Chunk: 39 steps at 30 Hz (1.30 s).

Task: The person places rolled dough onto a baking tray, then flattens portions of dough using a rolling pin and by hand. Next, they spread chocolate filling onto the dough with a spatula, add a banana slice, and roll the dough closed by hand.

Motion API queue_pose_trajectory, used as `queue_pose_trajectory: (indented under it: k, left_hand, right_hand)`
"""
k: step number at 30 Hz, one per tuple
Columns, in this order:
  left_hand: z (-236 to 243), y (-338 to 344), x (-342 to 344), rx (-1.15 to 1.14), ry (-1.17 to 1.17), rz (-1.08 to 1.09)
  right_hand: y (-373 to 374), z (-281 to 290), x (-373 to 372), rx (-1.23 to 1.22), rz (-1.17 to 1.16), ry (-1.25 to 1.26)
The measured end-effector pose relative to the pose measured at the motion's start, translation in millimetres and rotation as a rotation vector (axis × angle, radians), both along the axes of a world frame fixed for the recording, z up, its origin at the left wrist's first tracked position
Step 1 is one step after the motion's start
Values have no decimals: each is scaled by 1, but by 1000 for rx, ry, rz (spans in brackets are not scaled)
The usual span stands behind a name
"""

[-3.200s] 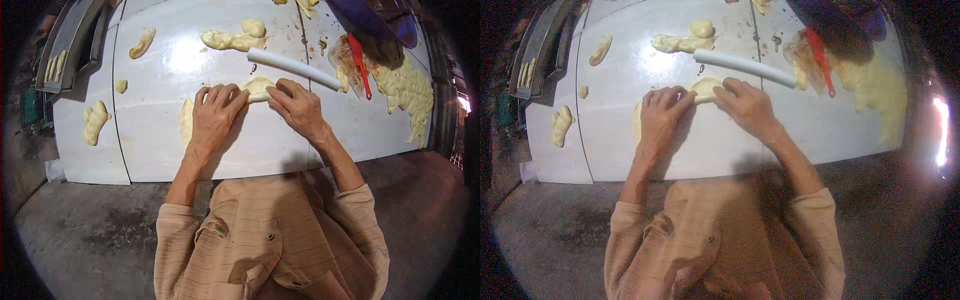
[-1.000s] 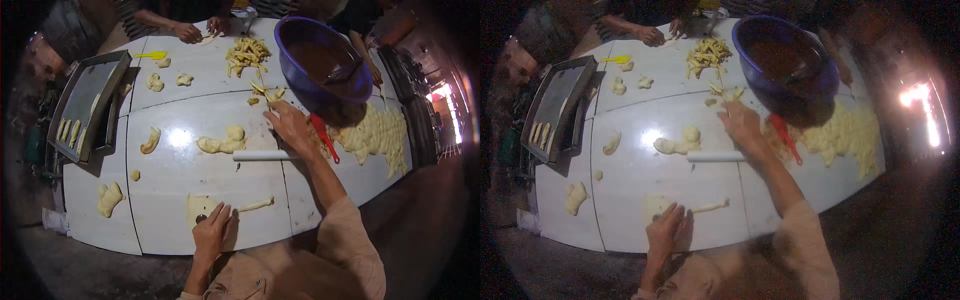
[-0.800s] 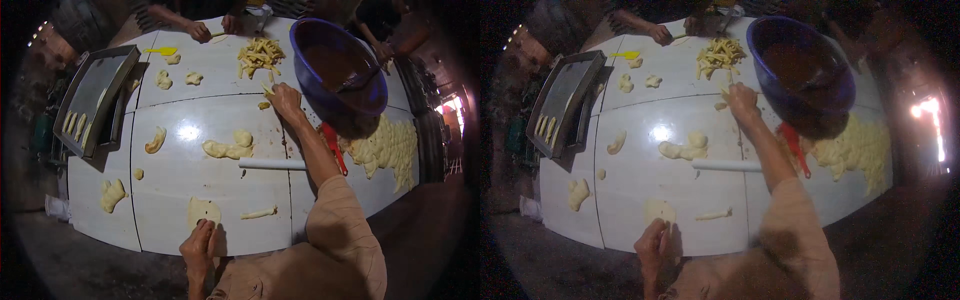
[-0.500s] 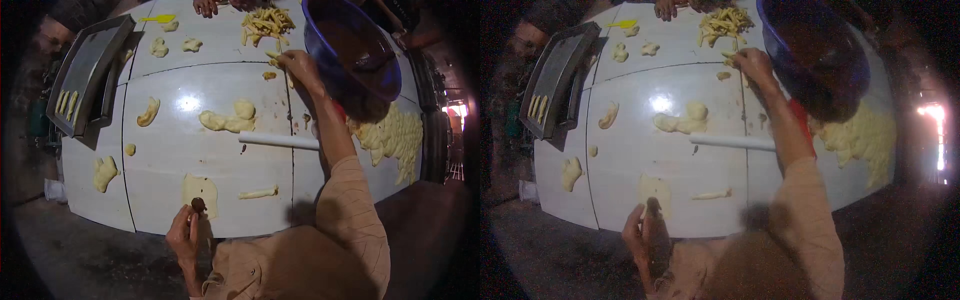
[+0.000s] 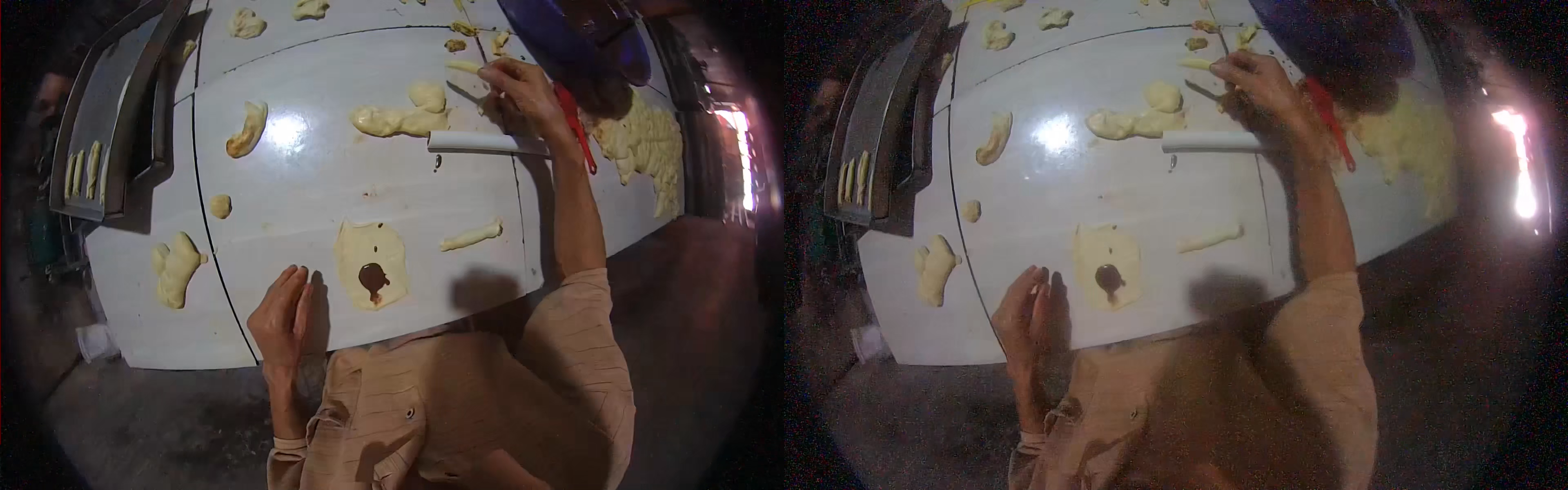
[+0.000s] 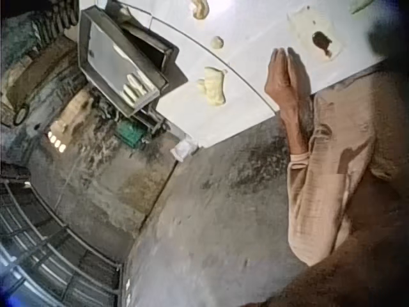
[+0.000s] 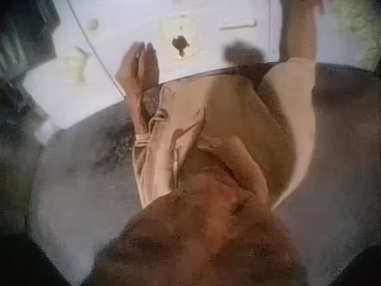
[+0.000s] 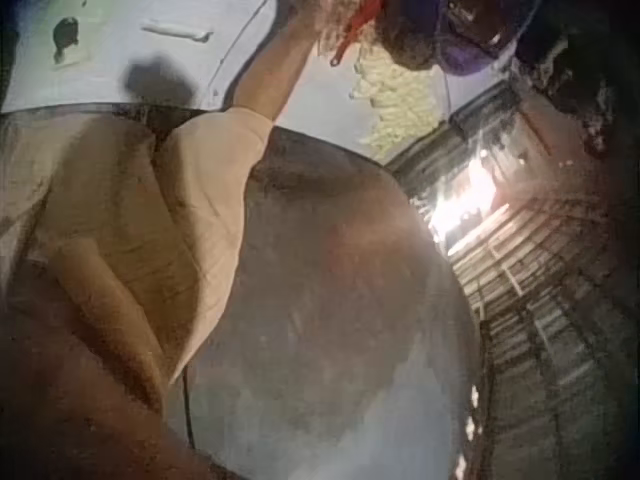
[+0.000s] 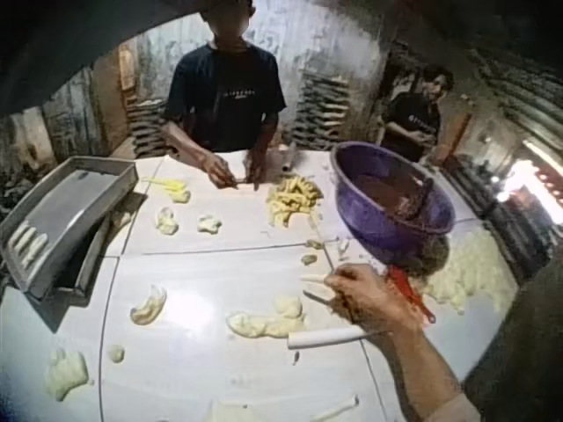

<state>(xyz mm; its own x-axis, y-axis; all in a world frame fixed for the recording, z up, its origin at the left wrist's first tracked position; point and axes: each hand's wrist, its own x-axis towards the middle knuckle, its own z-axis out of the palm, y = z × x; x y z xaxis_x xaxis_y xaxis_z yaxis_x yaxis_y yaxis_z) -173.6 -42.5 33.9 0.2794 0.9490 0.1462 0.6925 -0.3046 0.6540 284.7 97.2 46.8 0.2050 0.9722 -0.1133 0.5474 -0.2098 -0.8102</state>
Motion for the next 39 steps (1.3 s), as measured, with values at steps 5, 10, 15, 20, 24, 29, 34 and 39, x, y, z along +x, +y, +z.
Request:
queue_pose_trajectory:
  k: [5,10,15,20,24,29,34,39]
  left_hand:
    - [-2,3,-37,-3,-81,-34]
    - [-4,-7,-45,-82,-76,-44]
    - [-6,-19,-28,-69,-77,-136]
    - [-10,-30,-7,-6,-71,-200]
    - [-15,-38,5,-38,-28,-262]
    - [-18,-43,12,39,4,-305]
    - [-27,-36,16,173,66,-356]
    - [-27,-33,16,74,97,-412]
  right_hand:
    - [-30,27,-68,-45,-7,-25]
    - [-98,27,-135,-241,196,221]
    - [-163,-3,-177,-197,497,143]
    - [-196,-27,-196,11,466,-91]
    - [-204,-38,-195,140,415,-152]
    - [-211,-26,-191,230,412,-195]
    - [-221,-44,-186,316,553,-347]
    - [-217,-56,-187,377,586,-426]
